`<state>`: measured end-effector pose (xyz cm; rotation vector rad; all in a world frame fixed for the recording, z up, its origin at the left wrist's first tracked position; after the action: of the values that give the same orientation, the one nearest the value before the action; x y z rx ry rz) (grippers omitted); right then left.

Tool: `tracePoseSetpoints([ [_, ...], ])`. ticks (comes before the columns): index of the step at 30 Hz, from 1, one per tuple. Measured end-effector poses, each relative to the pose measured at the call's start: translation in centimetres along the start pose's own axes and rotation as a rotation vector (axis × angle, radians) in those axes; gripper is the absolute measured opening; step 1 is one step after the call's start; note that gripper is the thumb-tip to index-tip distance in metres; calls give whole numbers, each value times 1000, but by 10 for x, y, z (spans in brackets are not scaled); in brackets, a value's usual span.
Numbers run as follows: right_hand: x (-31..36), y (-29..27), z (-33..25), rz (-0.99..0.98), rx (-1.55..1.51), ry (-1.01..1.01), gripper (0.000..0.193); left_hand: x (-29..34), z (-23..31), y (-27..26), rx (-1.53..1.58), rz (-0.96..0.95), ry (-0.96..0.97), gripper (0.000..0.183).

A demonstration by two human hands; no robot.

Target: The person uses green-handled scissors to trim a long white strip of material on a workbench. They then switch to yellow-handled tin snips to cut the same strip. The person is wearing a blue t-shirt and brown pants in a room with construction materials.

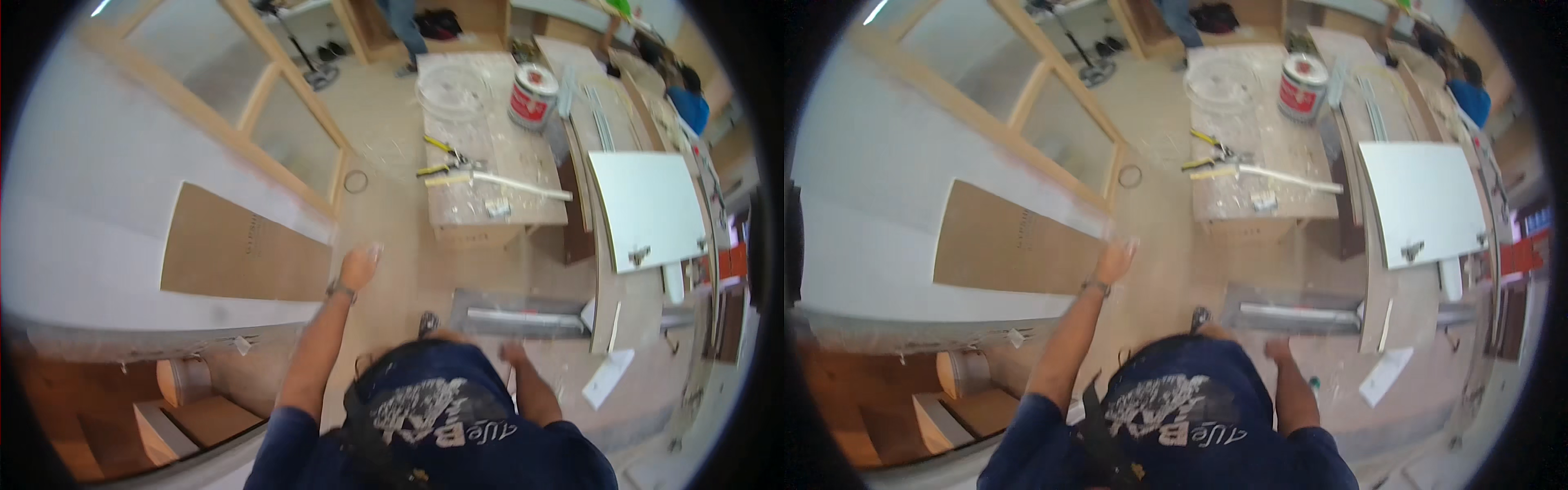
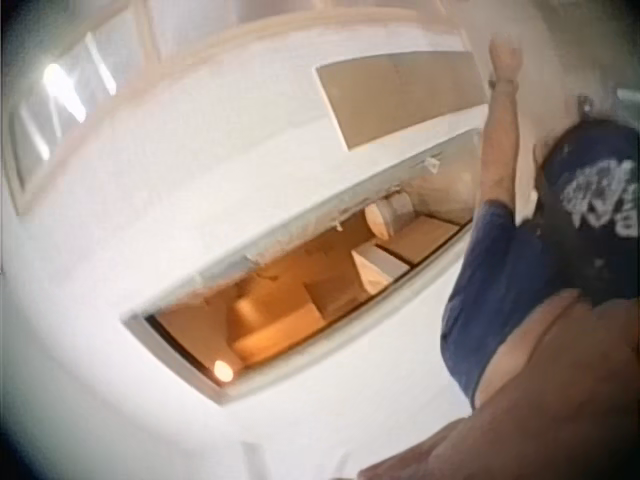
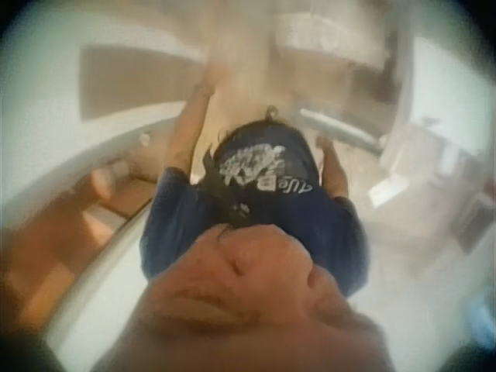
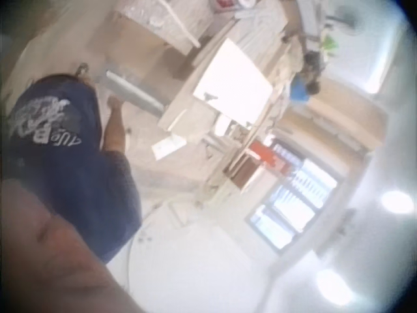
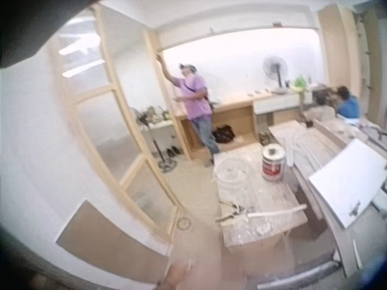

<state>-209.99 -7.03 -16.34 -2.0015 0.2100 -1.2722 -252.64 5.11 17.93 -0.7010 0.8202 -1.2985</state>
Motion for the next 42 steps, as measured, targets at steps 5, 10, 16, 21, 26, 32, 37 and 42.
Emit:
tracePoseSetpoints([
  [5,12,-124,-26,777,-834,163,17,-136,-12,59,73,-200,97,23],
  [10,95,-104,-42,895,-1268,713,21,-235,-27,136,-88,-217,240,31],
  [16,190,-2,-201,1098,-1875,1522,17,-293,-81,233,-179,-474,353,40],
  [21,137,55,-374,784,-1508,1466,11,-291,-82,256,-299,-650,218,37],
  [26,16,94,-561,884,-2399,1315,13,-294,-74,288,-231,-853,499,35],
  [32,29,75,-618,985,-2366,1866,14,-243,21,217,73,-949,283,37],
  [37,113,103,-564,1123,-1630,1945,33,-106,108,165,396,-1253,361,30],
  [42,238,21,-416,1573,-1595,1590,49,116,191,120,814,-1923,-218,18],
])
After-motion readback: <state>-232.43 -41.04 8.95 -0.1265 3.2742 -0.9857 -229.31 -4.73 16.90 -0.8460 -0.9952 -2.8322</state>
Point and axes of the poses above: each hand's wrist, its own x-axis away from the middle knuckle, its own y-axis out of the palm, z = x × y, the point moved 10 cm from there along -x, towards the middle knuckle, and after that the axes turned 5 degrees about x, right-handed, at the moved point
